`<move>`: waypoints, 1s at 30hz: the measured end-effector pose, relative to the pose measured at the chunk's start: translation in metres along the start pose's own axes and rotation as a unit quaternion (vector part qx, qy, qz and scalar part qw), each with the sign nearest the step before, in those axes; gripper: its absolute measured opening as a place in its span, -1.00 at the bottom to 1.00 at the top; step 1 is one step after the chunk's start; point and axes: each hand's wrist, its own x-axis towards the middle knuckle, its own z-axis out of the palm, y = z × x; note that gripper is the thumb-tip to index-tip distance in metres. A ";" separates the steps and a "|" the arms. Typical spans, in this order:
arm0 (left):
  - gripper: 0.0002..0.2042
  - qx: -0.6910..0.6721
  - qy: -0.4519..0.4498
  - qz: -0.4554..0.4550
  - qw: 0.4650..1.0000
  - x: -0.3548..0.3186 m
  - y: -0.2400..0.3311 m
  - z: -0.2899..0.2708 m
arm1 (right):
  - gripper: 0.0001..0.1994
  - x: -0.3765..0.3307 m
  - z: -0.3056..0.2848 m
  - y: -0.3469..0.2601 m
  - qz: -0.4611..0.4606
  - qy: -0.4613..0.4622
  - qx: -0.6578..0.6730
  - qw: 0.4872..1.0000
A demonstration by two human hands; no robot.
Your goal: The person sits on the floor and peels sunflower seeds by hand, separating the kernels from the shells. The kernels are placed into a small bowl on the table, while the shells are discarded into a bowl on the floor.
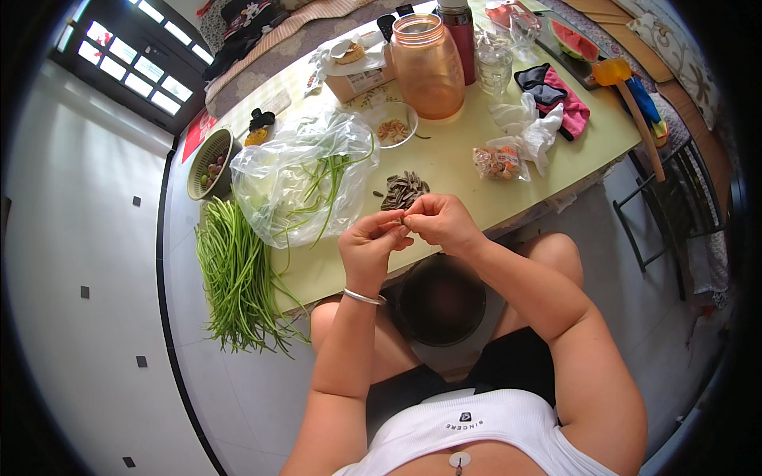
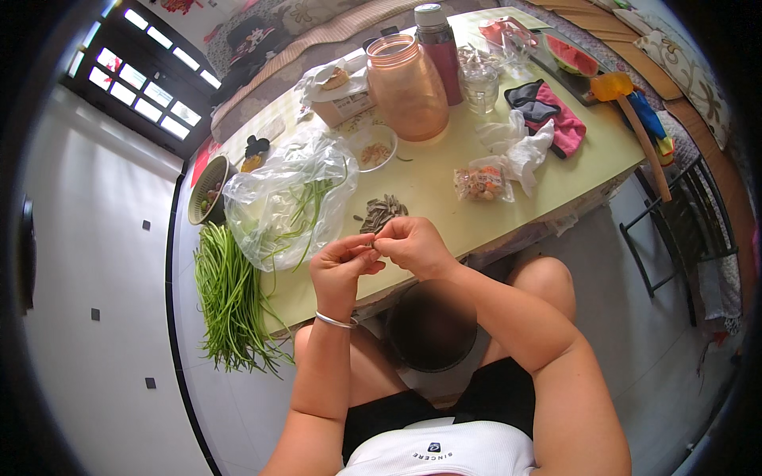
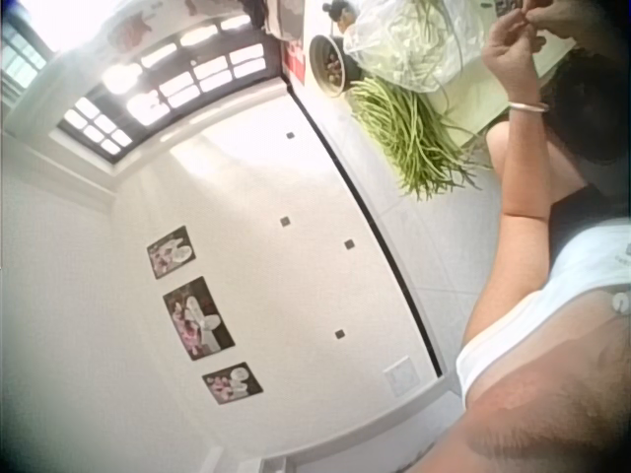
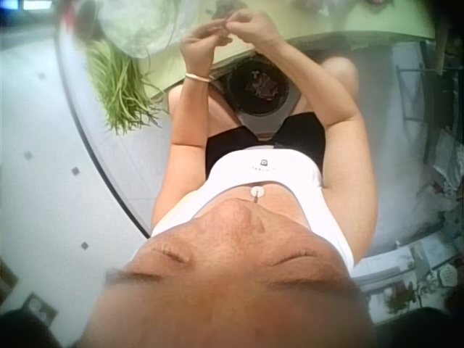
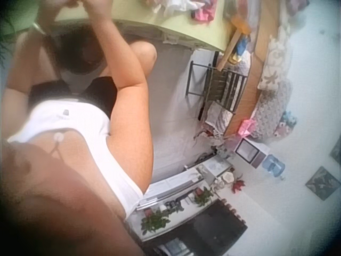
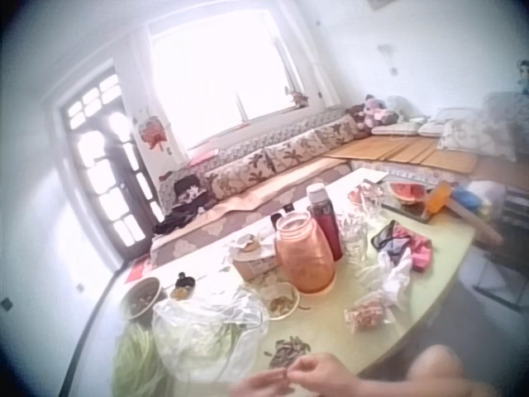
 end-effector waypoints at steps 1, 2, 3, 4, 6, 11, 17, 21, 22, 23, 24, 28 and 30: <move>-0.79 -0.018 -0.003 -0.021 1.000 0.001 0.001 -0.001 | -0.92 -0.001 0.000 -0.001 0.005 0.001 0.009 1.000; -0.79 -0.026 0.001 -0.040 0.999 0.002 0.002 -0.002 | -0.92 -0.001 0.000 -0.001 0.010 0.002 0.017 1.000; -0.79 -0.033 0.004 -0.059 0.998 0.003 0.002 -0.003 | -0.92 -0.001 0.000 -0.001 0.010 -0.001 0.021 1.000; -0.80 -0.041 0.007 -0.078 0.996 0.004 0.002 -0.005 | -0.92 0.000 0.000 -0.001 0.010 -0.004 0.024 1.000; -0.80 -0.072 0.000 -0.098 0.993 0.005 0.001 -0.008 | -0.92 0.000 -0.001 0.000 0.006 -0.007 0.024 1.000; -0.84 -0.067 -0.008 -0.088 0.994 0.007 -0.003 -0.010 | -0.92 -0.001 0.003 0.000 -0.013 0.000 -0.007 1.000; -0.89 0.043 -0.010 -0.004 0.999 0.004 -0.002 -0.002 | -0.90 0.000 0.000 0.003 -0.010 -0.014 0.009 1.000; -0.93 0.092 0.006 0.045 0.995 0.002 -0.003 0.001 | -0.92 -0.001 0.002 0.001 -0.018 -0.017 -0.028 0.999; -0.94 0.110 0.009 0.058 0.992 0.002 -0.002 0.003 | -0.93 -0.001 0.001 0.003 -0.014 -0.018 -0.018 1.000; -0.94 0.146 0.011 0.084 0.986 0.000 -0.002 0.002 | -0.93 0.000 0.001 0.004 -0.012 -0.018 -0.009 1.000; -0.94 0.181 0.014 0.109 0.977 -0.001 -0.001 0.002 | -0.93 0.000 0.000 0.004 0.009 -0.025 0.011 1.000; -0.92 0.335 0.029 0.268 0.903 -0.008 0.003 -0.001 | -0.89 -0.002 0.000 -0.006 0.100 -0.045 0.083 0.991; -0.90 0.359 0.000 0.292 0.886 -0.016 0.012 0.003 | -0.86 -0.001 -0.003 -0.007 0.138 -0.084 0.121 0.979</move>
